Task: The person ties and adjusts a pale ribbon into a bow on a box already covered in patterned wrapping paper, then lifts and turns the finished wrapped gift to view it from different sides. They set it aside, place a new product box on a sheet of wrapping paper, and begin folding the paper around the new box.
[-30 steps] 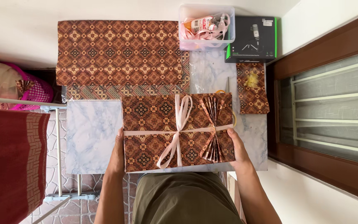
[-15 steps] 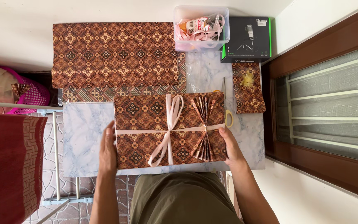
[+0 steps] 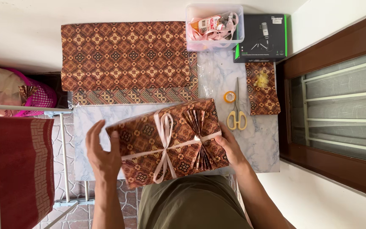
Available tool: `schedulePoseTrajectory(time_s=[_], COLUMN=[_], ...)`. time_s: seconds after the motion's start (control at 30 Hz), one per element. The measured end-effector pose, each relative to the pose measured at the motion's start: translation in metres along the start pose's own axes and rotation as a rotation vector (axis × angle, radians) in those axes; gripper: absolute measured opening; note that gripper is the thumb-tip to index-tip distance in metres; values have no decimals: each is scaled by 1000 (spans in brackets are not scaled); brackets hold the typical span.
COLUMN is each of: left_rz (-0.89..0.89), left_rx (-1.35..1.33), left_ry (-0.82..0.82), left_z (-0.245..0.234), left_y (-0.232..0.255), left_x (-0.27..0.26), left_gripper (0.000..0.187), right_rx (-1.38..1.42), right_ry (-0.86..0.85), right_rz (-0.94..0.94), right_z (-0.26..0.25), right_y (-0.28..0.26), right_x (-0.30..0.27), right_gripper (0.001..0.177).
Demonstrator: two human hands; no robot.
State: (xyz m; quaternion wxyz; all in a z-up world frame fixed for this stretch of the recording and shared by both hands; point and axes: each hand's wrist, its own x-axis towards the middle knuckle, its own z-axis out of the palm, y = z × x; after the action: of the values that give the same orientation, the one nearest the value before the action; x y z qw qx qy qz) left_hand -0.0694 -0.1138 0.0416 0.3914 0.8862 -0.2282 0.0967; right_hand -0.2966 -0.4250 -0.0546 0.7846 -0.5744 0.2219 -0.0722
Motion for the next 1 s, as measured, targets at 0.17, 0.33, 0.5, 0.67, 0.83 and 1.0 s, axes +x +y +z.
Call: schedulePoseTrajectory(time_s=[0.17,0.33,0.5,0.67,0.83,1.0], left_rz=[48,-295,-232,-344,-283,-385], left_rx=[42,-22,-7,53,-96,-288], left_ry=[-88,-548,-837,-936,-888,-773], left_z=[-22,-56,-72,-86,-93,-104], left_y=[16,44,66,62,25,-26], left_x=[21,45,60,63,51,36], left_gripper=[29,78,141,163,155,128], right_rx=[-49,-53,-14,-40,-64,256], right_ry=[-113,-190,-251,-291,-349,-213], right_rz=[-108,-75,-99,-126,-68,-165], right_z=[19,35,58,84,103,110], right_y=[-46,-86,-102,-119,-124,-91], right_x=[9,23,23,24,29,68], right_gripper=[108,120,129,129,125,88])
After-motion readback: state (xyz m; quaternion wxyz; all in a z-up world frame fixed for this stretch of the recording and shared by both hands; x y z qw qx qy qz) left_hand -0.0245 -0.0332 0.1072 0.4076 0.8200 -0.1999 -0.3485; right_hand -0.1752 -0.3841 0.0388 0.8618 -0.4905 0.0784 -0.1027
